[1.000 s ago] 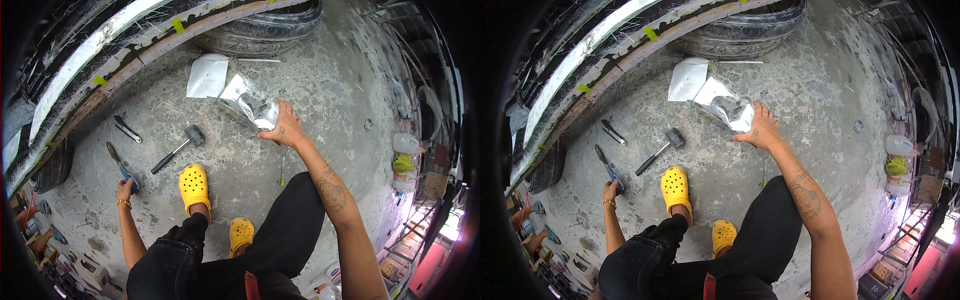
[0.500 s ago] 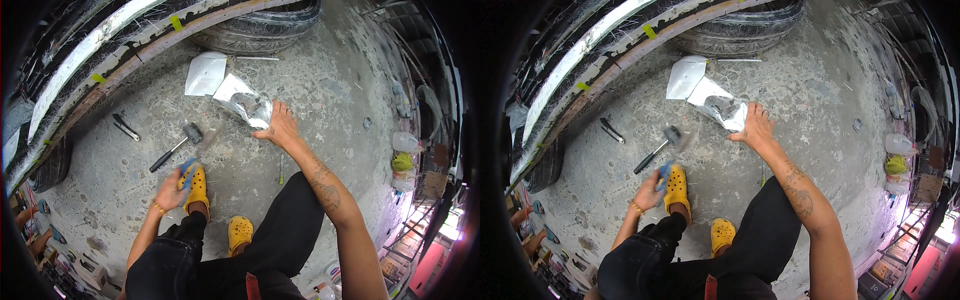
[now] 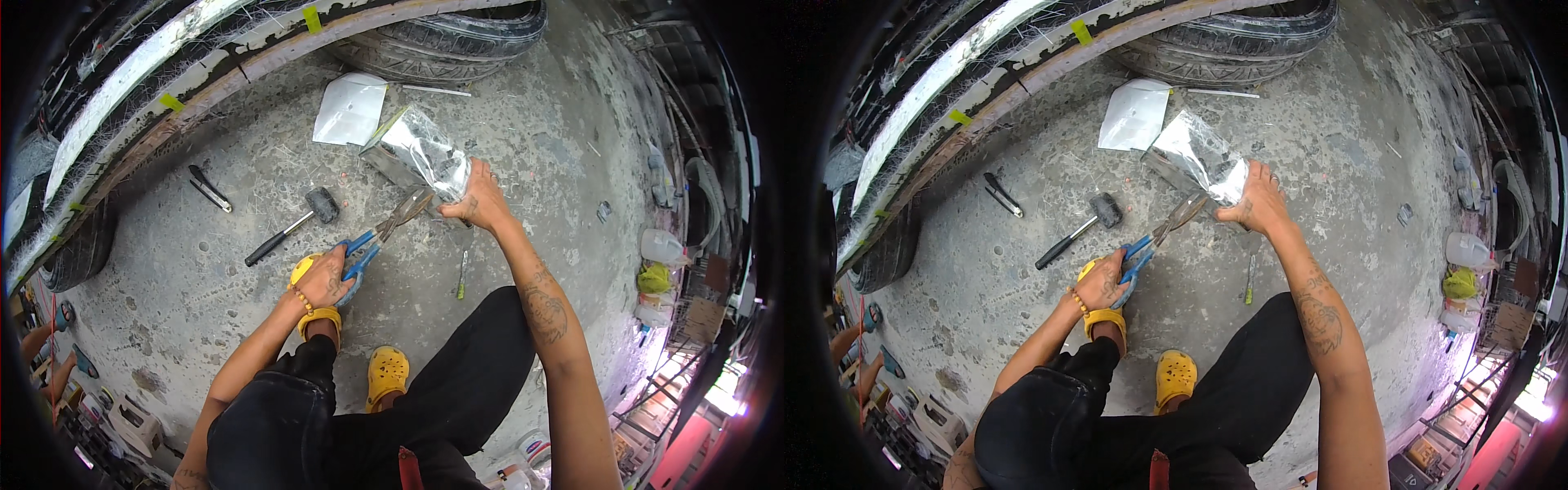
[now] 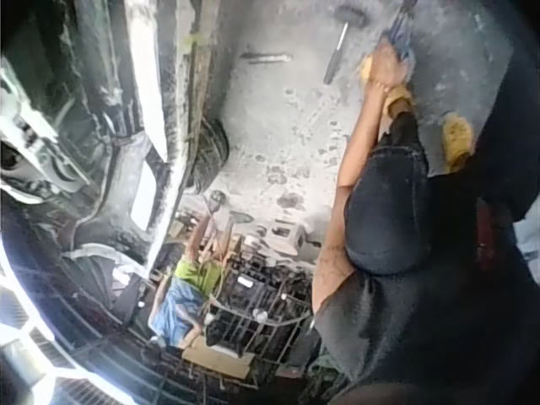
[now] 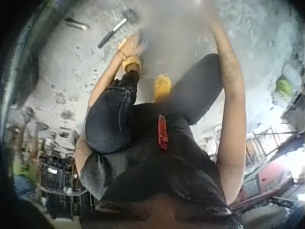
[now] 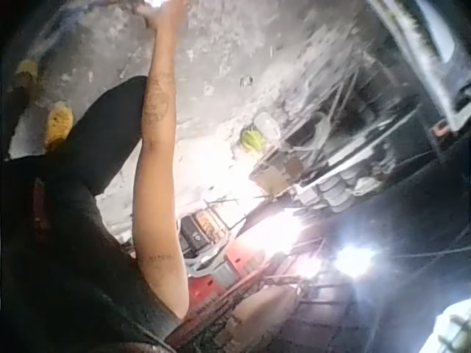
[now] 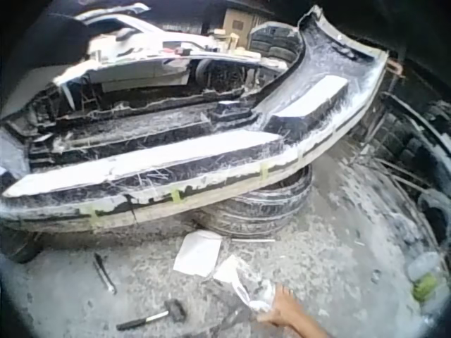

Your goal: The person sits on the floor of a workshop and shapes a small rectangular piece of metal. They use a rubber mallet to hammer the metal flat and a pair of scissors to trim the edges. The person repeatedly flips the metal piece and adjusts its position while working.

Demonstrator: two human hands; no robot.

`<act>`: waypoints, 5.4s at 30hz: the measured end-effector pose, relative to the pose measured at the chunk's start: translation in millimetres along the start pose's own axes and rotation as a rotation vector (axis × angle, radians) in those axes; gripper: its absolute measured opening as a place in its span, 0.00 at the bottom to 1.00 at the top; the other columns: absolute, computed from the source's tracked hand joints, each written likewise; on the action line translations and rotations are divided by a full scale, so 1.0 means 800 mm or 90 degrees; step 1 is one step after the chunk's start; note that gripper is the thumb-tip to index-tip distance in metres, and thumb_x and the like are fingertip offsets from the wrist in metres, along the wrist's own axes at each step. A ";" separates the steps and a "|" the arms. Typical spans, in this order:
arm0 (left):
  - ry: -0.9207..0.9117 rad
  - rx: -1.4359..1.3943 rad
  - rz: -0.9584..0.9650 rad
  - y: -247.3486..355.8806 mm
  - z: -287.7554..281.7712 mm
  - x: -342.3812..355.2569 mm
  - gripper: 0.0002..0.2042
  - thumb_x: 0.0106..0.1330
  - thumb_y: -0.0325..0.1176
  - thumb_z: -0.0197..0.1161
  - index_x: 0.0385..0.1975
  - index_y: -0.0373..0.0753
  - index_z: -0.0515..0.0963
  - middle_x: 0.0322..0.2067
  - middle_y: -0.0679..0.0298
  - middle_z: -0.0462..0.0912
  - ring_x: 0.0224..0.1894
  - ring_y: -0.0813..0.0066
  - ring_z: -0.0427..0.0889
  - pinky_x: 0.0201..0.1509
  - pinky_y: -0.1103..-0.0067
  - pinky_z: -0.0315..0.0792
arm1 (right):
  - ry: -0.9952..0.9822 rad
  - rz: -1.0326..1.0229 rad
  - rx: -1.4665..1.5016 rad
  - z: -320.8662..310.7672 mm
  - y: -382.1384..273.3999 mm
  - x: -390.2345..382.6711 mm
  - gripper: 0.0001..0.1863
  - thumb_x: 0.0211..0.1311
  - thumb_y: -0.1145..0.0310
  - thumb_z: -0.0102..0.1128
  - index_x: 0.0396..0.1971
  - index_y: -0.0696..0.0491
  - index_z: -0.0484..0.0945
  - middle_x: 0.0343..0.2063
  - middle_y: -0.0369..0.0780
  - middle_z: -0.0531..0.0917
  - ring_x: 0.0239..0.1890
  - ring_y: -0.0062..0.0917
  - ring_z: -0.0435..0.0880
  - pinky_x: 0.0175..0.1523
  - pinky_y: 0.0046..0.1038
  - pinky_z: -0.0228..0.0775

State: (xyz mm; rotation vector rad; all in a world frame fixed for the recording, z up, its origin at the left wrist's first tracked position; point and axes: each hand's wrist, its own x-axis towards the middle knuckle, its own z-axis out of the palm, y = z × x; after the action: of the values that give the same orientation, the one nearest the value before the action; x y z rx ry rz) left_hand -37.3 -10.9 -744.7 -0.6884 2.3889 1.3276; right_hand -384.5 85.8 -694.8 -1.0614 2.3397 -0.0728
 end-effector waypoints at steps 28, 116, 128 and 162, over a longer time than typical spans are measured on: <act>0.050 -0.060 0.054 -0.028 0.006 -0.024 0.35 0.60 0.34 0.67 0.63 0.22 0.61 0.48 0.36 0.78 0.52 0.38 0.79 0.56 0.60 0.74 | -0.176 -0.022 0.540 -0.046 0.110 0.000 0.52 0.53 0.53 0.72 0.72 0.62 0.57 0.60 0.45 0.75 0.64 0.32 0.71 0.69 0.30 0.59; -0.294 -0.817 0.107 -0.006 0.005 -0.040 0.24 0.73 0.30 0.58 0.67 0.31 0.64 0.65 0.49 0.73 0.65 0.61 0.76 0.69 0.69 0.68 | -0.377 0.330 0.767 0.143 -0.021 -0.094 0.47 0.54 0.32 0.67 0.64 0.52 0.68 0.61 0.45 0.75 0.56 0.35 0.80 0.54 0.51 0.75; -0.269 -0.746 0.095 -0.029 0.011 -0.052 0.23 0.71 0.29 0.59 0.64 0.30 0.68 0.61 0.51 0.78 0.61 0.63 0.79 0.66 0.72 0.72 | 0.093 -0.243 0.034 -0.056 0.026 0.093 0.29 0.50 0.52 0.81 0.44 0.57 0.79 0.41 0.46 0.84 0.47 0.39 0.84 0.54 0.40 0.76; -0.082 -0.151 0.070 -0.007 0.014 0.011 0.19 0.62 0.30 0.64 0.49 0.33 0.67 0.35 0.45 0.79 0.41 0.44 0.81 0.45 0.61 0.74 | 0.297 -0.008 0.052 -0.033 0.049 -0.097 0.49 0.37 0.45 0.85 0.55 0.60 0.72 0.58 0.53 0.75 0.61 0.43 0.75 0.58 0.41 0.71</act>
State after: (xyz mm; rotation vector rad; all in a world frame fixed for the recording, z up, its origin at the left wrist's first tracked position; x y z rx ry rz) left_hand -40.8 -6.1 -758.9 -0.5185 2.2178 1.6665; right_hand -383.2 163.1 -646.6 -1.1111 2.7110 -0.4624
